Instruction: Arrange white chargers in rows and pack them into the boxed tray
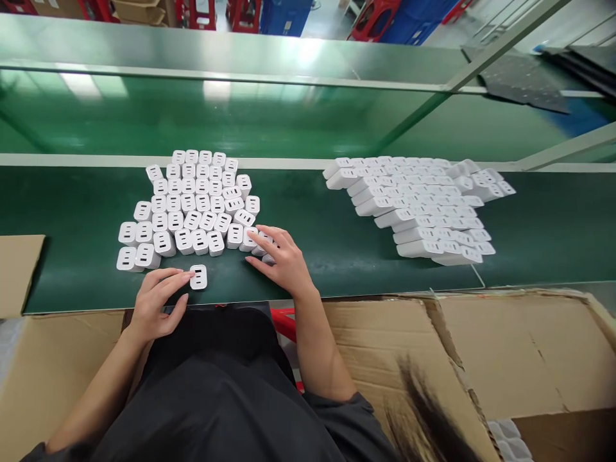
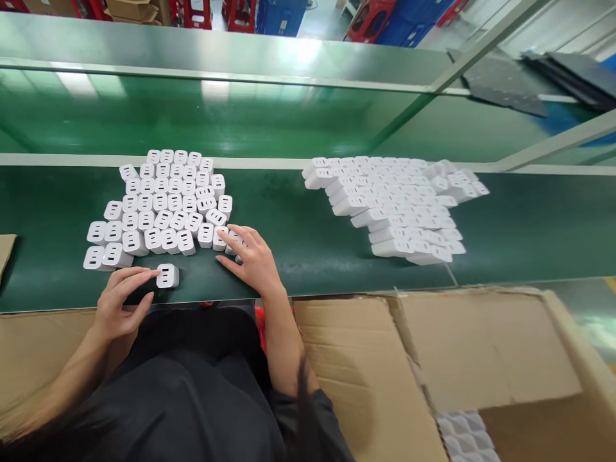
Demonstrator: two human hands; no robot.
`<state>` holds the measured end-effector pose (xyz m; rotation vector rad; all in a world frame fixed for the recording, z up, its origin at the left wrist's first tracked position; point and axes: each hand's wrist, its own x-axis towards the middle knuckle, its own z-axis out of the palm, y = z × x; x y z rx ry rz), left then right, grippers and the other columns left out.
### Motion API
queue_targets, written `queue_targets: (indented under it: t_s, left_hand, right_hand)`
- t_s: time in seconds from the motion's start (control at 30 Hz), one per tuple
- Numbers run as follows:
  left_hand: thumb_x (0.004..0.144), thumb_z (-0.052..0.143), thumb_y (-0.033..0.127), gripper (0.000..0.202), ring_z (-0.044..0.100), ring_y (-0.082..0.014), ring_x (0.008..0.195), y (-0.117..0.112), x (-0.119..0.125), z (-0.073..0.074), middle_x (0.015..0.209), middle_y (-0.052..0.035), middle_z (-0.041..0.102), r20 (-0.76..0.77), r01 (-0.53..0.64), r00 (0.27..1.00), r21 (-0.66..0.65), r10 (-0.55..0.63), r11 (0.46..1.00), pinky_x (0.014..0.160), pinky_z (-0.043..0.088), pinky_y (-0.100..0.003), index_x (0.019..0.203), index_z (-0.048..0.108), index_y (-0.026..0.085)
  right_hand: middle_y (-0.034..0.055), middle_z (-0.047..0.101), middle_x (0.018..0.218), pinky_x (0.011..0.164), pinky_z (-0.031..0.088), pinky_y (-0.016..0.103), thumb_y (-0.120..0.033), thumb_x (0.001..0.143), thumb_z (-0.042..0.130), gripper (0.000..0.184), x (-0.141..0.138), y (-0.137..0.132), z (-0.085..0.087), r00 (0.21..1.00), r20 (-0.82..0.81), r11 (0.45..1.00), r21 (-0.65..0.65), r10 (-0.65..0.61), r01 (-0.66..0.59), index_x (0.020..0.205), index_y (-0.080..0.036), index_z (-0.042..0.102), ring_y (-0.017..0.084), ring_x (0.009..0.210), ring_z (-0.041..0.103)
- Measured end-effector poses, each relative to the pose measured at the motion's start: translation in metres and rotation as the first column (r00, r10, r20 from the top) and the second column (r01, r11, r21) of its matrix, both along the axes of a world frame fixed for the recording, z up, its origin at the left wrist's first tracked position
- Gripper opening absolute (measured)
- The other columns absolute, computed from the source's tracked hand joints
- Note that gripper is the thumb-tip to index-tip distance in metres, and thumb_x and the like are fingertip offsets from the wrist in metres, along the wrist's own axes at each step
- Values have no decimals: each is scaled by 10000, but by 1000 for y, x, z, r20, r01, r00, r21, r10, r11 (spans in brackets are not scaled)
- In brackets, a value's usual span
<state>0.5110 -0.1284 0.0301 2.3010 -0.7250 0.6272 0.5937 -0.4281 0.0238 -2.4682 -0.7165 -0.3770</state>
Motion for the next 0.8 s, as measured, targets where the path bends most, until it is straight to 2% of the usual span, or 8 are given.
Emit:
queue_targets:
  t_s: [0.13,0.27,0.33,0.4,0.47,0.53,0.67,0.8]
  left_hand:
    - [789,661,77,612,653,-241,1056,6,1,5,1123,-68,729,85,-97,992,-8,97,995,890,543,-400,1355,515,258]
    - [823,666,148,567,643,-249,1057,6,9,20,1121,-68,729,120,-137,984,37,131,990,898,530,-401,1358,521,263]
    - [865,663,268,560,613,-270,1144,-2,19,31,1198,-80,704,76,-117,991,107,110,987,966,497,-424,1398,491,257]
    - [896,626,452,634,529,-305,1287,-16,32,40,1343,-98,630,-3,-69,997,225,71,972,1071,421,-463,1458,430,234]
    - [900,538,617,745,422,-329,1395,-34,46,45,1461,-104,531,-63,-4,998,350,28,937,1159,314,-496,1497,382,199]
    - [902,454,689,800,361,-334,1440,-52,57,46,1508,-102,473,-91,45,996,431,-6,901,1201,234,-514,1504,379,167]
    - [916,437,680,776,357,-327,1446,-69,64,42,1478,-106,505,-120,87,992,486,-32,870,1213,220,-531,1480,429,147]
    - [941,509,563,638,403,-319,1420,-63,52,44,1439,-89,550,-98,114,992,484,-75,868,1208,259,-512,1428,500,152]
  right_hand:
    - [83,601,1336,982,537,430,-397,947,598,435,-1,-3,-1,999,38,1000,20,19,-20,1370,-299,560,262,1195,576]
    - [92,564,1383,1006,518,452,-444,928,617,571,-1,-6,9,999,-7,999,7,45,-44,1457,-308,450,275,1214,575]
    - [105,566,1364,1007,508,468,-470,916,627,595,2,-5,14,999,0,999,-16,42,-42,1456,-294,451,288,1208,577]
    - [110,570,1343,982,518,466,-485,909,630,587,5,-2,17,999,10,998,-42,46,-45,1440,-287,475,290,1174,590]
    - [105,563,1341,939,540,438,-479,911,628,548,7,2,17,999,6,997,-57,54,-54,1412,-292,508,273,1121,611]
    - [98,562,1330,897,556,406,-455,920,622,478,9,5,15,999,16,997,-60,46,-45,1367,-299,553,248,1056,628]
    - [92,600,1248,862,561,371,-396,936,614,386,6,5,12,997,52,997,-59,51,-48,1307,-290,599,226,1017,626]
    - [86,623,1147,820,559,330,-352,945,610,314,-5,4,12,991,50,992,-1,123,-123,1242,-255,637,194,956,632]
